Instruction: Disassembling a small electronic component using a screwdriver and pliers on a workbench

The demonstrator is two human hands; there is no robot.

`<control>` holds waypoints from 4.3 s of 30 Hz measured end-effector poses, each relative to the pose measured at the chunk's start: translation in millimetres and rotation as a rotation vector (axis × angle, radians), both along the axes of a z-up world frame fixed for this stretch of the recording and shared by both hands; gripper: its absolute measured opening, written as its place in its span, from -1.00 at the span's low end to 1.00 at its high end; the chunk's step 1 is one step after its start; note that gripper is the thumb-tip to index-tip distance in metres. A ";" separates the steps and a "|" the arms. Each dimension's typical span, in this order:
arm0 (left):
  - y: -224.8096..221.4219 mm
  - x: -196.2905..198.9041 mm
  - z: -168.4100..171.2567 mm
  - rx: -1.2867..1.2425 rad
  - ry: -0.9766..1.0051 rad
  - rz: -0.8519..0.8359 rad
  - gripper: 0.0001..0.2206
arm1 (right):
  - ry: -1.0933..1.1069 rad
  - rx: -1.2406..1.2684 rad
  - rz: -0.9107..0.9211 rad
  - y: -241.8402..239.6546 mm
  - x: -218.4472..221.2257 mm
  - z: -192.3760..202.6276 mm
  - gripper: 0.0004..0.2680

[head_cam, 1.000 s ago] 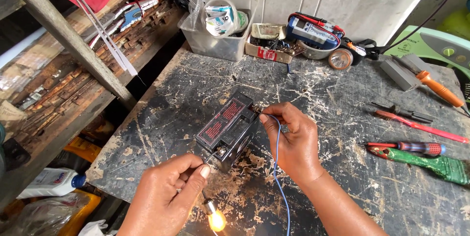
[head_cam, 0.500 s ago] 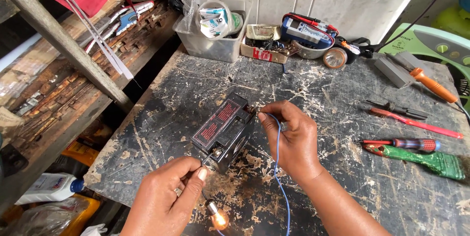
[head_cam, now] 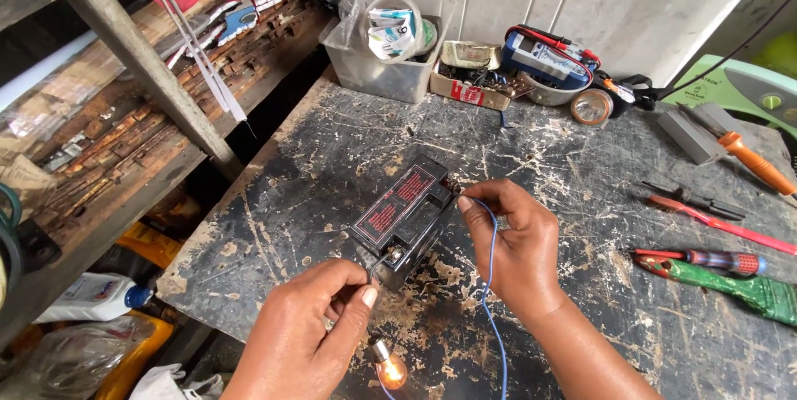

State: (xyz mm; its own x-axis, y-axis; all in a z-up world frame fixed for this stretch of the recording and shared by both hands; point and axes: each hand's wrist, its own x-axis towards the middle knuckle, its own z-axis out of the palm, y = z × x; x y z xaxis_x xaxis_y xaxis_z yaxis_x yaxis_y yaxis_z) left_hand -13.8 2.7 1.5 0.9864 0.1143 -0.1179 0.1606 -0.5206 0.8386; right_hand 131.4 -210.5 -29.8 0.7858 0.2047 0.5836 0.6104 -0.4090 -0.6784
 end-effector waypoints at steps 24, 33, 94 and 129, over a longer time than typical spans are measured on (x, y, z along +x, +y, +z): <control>3.3 -0.2 3.7 0.025 0.061 -0.045 -0.76 | -0.006 -0.077 -0.072 0.3 0.0 10.4 -0.95; -1.7 3.8 21.0 0.001 0.203 -0.041 -0.78 | 0.202 -0.364 -0.058 -71.1 25.8 -0.3 -0.88; -4.7 -14.8 39.9 -0.043 -0.137 0.065 -0.87 | -0.111 -0.695 -0.112 -143.7 -24.3 21.2 -0.89; 2.6 -22.7 41.3 -0.122 -0.098 0.073 -0.90 | 0.085 -0.414 -0.066 -40.4 -106.9 22.4 -0.81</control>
State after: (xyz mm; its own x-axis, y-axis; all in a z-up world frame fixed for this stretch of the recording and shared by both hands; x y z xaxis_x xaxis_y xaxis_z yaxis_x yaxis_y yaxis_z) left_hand -36.5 5.2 42.9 0.9835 0.1768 -0.0390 0.1086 -0.4039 0.9083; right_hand 24.5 -250.9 -7.4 0.8468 0.3563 0.3950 0.5229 -0.6937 -0.4953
